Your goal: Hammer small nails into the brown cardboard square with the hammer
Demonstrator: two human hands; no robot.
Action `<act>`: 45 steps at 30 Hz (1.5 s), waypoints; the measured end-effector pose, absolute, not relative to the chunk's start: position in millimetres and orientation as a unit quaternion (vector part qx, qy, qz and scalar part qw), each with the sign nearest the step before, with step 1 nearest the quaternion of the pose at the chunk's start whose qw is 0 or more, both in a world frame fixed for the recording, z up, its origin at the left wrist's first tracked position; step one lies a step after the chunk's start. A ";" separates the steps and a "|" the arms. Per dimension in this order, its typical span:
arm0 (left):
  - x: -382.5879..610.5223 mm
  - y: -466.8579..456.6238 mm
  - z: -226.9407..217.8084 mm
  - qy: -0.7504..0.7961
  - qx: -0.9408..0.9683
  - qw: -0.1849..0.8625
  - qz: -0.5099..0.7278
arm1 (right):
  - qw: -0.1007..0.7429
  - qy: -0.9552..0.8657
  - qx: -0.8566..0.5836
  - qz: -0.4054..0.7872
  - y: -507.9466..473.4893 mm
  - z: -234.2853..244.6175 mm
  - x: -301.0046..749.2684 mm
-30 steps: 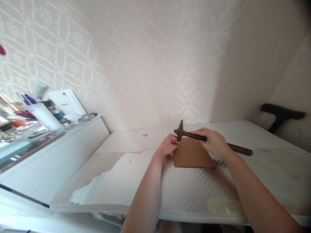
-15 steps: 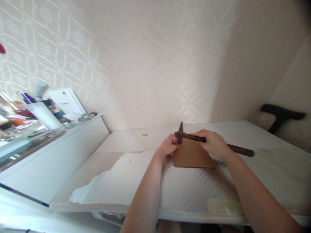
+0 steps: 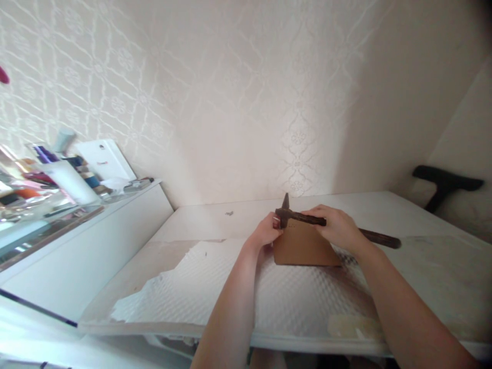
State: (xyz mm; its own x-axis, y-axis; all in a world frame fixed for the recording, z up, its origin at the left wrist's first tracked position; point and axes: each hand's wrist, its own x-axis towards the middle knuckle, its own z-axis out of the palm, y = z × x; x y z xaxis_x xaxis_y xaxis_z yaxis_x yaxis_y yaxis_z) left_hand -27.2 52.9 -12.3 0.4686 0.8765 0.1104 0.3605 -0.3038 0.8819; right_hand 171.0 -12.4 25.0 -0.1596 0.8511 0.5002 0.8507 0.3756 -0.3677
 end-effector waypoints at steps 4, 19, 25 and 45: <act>-27.0 46.8 -7.4 0.417 0.737 0.435 0.306 | 0.357 -0.753 -0.553 0.006 -8.9 22.5 173.8; -32.8 55.0 -12.5 0.473 0.739 0.361 0.315 | 0.345 -0.639 -0.677 -0.115 0.5 5.3 188.7; -33.2 55.9 -13.7 0.470 0.740 0.361 0.317 | 0.372 -0.713 -0.592 -0.053 -1.9 11.3 179.5; -33.5 57.6 -13.8 0.480 0.749 0.338 0.306 | 0.349 -0.766 -0.539 -0.033 -13.8 21.6 156.1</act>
State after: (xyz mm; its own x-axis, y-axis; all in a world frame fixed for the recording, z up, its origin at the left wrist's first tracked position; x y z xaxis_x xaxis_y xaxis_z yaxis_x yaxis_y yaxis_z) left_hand -33.5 57.6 -13.8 0.3511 0.9266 0.1343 0.5122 -0.3102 0.8009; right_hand 156.1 -13.8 21.6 -0.1758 0.8022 0.5706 0.8479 0.4179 -0.3262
